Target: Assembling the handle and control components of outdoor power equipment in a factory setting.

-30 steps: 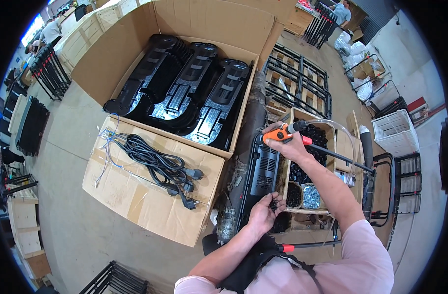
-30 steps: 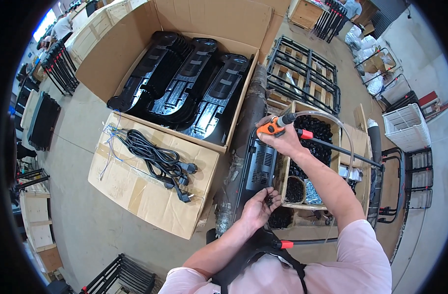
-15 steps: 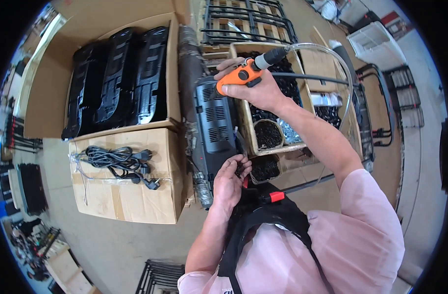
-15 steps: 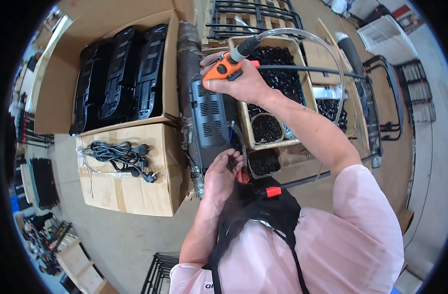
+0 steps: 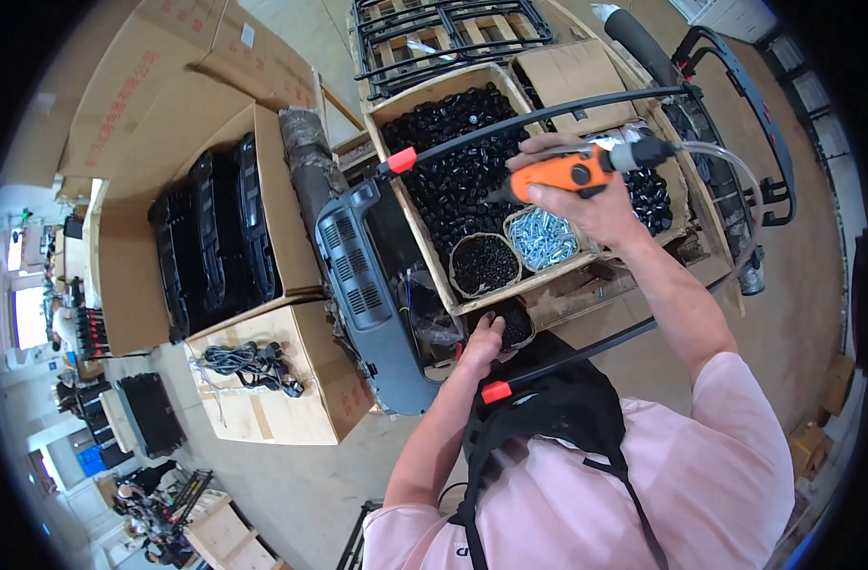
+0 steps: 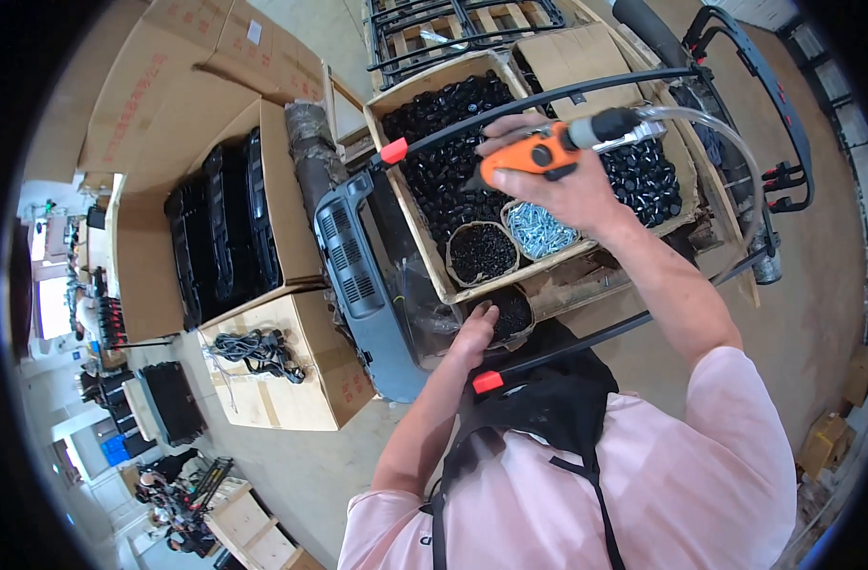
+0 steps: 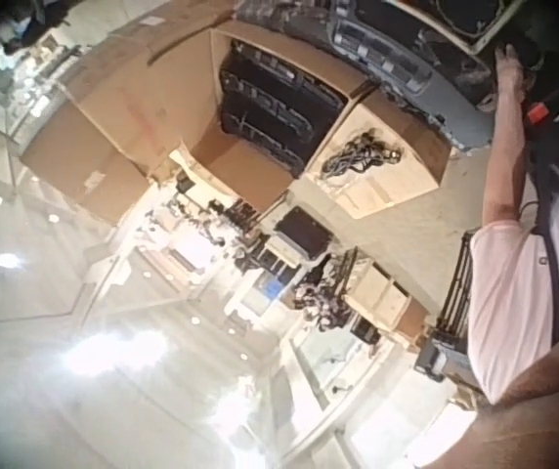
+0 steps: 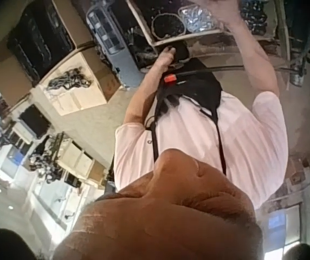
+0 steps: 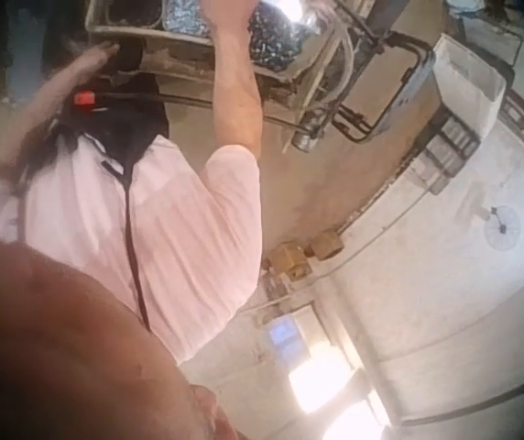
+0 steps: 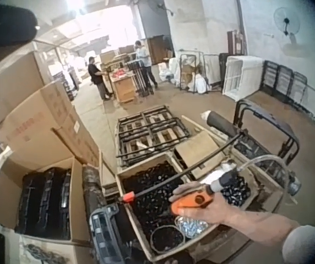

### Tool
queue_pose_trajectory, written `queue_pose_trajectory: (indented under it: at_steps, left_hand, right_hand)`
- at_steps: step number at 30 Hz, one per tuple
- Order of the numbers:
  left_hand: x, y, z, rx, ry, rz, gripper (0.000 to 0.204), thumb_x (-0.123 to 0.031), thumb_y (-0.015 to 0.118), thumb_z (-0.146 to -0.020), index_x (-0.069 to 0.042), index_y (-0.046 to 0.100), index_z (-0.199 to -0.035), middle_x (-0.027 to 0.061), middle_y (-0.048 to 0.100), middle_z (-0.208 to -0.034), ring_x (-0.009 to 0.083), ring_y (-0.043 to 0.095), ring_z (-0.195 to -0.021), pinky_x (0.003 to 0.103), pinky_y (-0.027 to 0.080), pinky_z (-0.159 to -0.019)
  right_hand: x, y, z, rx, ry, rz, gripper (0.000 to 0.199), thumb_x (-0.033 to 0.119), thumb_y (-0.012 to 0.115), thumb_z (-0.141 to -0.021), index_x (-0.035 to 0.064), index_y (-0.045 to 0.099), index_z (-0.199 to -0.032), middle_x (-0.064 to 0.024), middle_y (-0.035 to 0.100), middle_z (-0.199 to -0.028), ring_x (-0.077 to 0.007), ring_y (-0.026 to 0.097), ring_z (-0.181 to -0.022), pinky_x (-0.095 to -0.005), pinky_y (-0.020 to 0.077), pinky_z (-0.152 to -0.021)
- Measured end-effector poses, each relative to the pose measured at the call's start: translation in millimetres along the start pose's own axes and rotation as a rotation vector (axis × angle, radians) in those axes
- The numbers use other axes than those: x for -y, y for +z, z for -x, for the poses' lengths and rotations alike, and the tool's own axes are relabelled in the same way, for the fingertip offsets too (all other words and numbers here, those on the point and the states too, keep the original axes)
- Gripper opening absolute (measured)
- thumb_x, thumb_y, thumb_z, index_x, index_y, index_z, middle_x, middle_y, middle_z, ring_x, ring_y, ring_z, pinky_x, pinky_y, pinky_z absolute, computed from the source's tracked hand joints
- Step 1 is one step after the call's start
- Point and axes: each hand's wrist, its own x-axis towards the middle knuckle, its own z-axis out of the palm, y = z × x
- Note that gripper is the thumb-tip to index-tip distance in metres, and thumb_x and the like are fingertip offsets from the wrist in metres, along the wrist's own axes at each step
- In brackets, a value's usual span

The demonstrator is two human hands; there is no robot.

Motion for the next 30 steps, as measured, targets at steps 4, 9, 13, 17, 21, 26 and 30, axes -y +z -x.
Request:
queue_pose_trajectory:
  at_steps: [4,9,13,17,21,26,30]
  left_hand:
    - [-63.3,15.1,24.4,-0.063,-0.007,-0.438,0.052,-0.036,0.050,-0.111,-0.001,0.055,-0.148,0.0188,0.065,-0.141,0.0320,0.062,-0.127,0.041,0.047,-0.109]
    - [-120.8,7.2,2.0,0.015,0.292,-0.501,0.035,-0.030,0.055,-0.109,-0.001,0.068,-0.124,0.0098,0.073,-0.107,0.0154,0.068,-0.085,0.033,0.057,-0.073]
    - [-173.1,-10.0,-86.2,-0.376,0.631,-0.758,0.030,-0.027,0.064,-0.103,-0.006,0.068,-0.125,0.0146,0.070,-0.108,0.0270,0.070,-0.098,0.041,0.057,-0.086]
    - [-232.1,16.3,-145.8,-0.515,0.697,-0.895,0.042,-0.027,0.068,-0.099,-0.012,0.060,-0.138,0.0213,0.061,-0.130,0.0424,0.065,-0.116,0.049,0.053,-0.099]
    - [-257.4,43.4,-183.2,-0.493,0.693,-1.147,0.046,-0.028,0.068,-0.100,-0.012,0.053,-0.140,0.0248,0.058,-0.132,0.0445,0.066,-0.114,0.054,0.057,-0.097]
    - [-244.2,39.8,-214.1,-0.436,0.589,-1.363,0.042,-0.033,0.066,-0.102,-0.002,0.052,-0.128,0.0304,0.058,-0.127,0.0420,0.071,-0.107,0.047,0.064,-0.083]
    - [-231.7,38.7,-200.7,-0.436,0.716,-1.202,0.041,-0.030,0.066,-0.102,0.000,0.051,-0.125,0.0334,0.057,-0.125,0.0470,0.070,-0.107,0.052,0.062,-0.087]
  right_hand:
    - [-7.6,-66.9,31.4,-0.147,0.018,-0.024,0.056,0.016,0.082,-0.086,-0.0007,0.060,-0.135,-0.0170,0.073,-0.122,-0.0223,0.070,-0.116,-0.0387,0.0561,-0.105]
    - [-30.3,-108.8,66.5,-0.269,0.098,-0.030,0.053,0.013,0.081,-0.085,-0.0011,0.061,-0.132,-0.0150,0.074,-0.120,-0.0198,0.070,-0.110,-0.0376,0.0562,-0.102]
    - [-36.4,-109.9,87.6,-0.293,0.161,-0.094,0.056,0.018,0.081,-0.085,-0.0004,0.059,-0.133,-0.0135,0.073,-0.119,-0.0202,0.069,-0.111,-0.0378,0.0559,-0.102]
    - [-43.3,-113.3,110.3,-0.271,0.228,-0.066,0.057,0.018,0.083,-0.087,0.0012,0.058,-0.135,-0.0134,0.072,-0.122,-0.0200,0.068,-0.114,-0.0370,0.0551,-0.102]
    - [-41.9,-118.3,128.5,-0.309,0.295,-0.069,0.055,0.012,0.082,-0.088,0.0012,0.057,-0.136,-0.0135,0.072,-0.123,-0.0198,0.068,-0.115,-0.0367,0.0551,-0.103]
    - [-47.8,-118.9,125.9,-0.359,0.304,-0.100,0.056,0.013,0.082,-0.087,-0.0002,0.057,-0.135,-0.0160,0.072,-0.124,-0.0201,0.069,-0.114,-0.0368,0.0553,-0.103]
    - [-68.0,-114.3,114.3,-0.345,0.342,-0.067,0.060,0.017,0.083,-0.084,0.0001,0.057,-0.135,-0.0153,0.071,-0.123,-0.0195,0.068,-0.114,-0.0367,0.0554,-0.103]
